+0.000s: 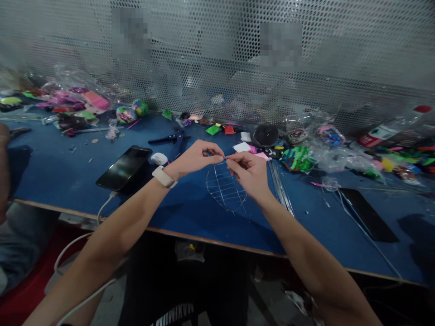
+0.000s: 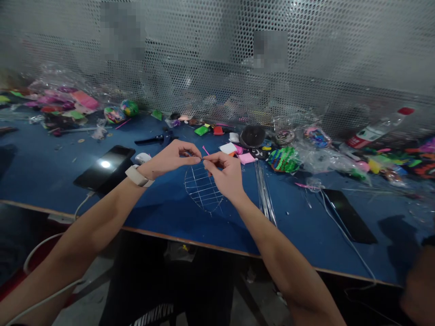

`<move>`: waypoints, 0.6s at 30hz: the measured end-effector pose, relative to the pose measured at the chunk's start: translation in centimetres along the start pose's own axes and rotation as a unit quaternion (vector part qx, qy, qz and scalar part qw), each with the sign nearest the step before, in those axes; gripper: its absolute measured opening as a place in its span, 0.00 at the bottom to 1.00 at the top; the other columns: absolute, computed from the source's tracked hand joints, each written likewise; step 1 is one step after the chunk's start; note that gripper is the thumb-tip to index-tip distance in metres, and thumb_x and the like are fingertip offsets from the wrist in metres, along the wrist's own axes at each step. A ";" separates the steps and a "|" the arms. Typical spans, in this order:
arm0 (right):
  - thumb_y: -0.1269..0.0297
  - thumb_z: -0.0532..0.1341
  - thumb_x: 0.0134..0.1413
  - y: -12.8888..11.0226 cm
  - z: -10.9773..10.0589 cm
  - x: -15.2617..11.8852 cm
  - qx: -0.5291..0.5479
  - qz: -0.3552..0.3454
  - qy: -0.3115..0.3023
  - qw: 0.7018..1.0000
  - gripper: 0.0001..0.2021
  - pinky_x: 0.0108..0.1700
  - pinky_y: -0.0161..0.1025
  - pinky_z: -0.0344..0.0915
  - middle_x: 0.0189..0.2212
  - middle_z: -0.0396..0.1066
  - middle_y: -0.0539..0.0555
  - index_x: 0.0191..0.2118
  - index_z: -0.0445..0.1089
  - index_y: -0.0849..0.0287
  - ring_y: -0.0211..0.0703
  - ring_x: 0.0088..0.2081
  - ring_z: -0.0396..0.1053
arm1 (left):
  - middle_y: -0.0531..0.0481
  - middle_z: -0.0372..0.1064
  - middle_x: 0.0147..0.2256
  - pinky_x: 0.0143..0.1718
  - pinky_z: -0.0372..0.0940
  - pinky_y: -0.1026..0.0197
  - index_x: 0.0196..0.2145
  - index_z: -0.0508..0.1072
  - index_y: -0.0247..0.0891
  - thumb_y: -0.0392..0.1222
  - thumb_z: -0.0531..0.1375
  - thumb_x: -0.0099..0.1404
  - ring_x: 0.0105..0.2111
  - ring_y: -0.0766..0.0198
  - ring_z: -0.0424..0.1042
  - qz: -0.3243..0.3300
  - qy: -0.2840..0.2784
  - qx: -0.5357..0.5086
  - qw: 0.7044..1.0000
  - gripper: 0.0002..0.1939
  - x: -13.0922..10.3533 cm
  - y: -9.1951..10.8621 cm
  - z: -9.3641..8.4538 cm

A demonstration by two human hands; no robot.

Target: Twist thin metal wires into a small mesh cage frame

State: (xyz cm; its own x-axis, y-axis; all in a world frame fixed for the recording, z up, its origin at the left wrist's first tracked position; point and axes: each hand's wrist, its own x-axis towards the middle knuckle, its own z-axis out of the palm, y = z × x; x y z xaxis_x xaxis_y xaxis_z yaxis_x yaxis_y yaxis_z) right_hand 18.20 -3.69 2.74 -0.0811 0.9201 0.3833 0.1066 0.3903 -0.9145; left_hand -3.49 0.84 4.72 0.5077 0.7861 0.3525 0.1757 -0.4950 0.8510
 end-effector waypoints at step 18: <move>0.57 0.75 0.55 1.2 0.7 -0.1 0.021 0.051 -0.024 0.998 0.09 0.25 0.38 0.64 0.24 0.74 0.49 0.33 0.78 0.55 0.37 0.24 0.68 | 0.44 0.80 0.46 0.58 0.61 0.44 0.41 0.78 0.40 0.38 0.61 0.77 0.51 0.50 0.72 0.166 -0.020 0.432 0.886 0.05 -0.8 1.1 0.2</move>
State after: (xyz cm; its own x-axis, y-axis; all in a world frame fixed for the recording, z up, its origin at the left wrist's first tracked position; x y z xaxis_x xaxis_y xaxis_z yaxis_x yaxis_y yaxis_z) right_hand 17.69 -3.31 1.50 -0.1191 0.9518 0.2827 0.0758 0.2926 -0.9532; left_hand -3.57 -0.43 5.29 0.6786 0.5382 0.4998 0.5818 -0.8092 0.0814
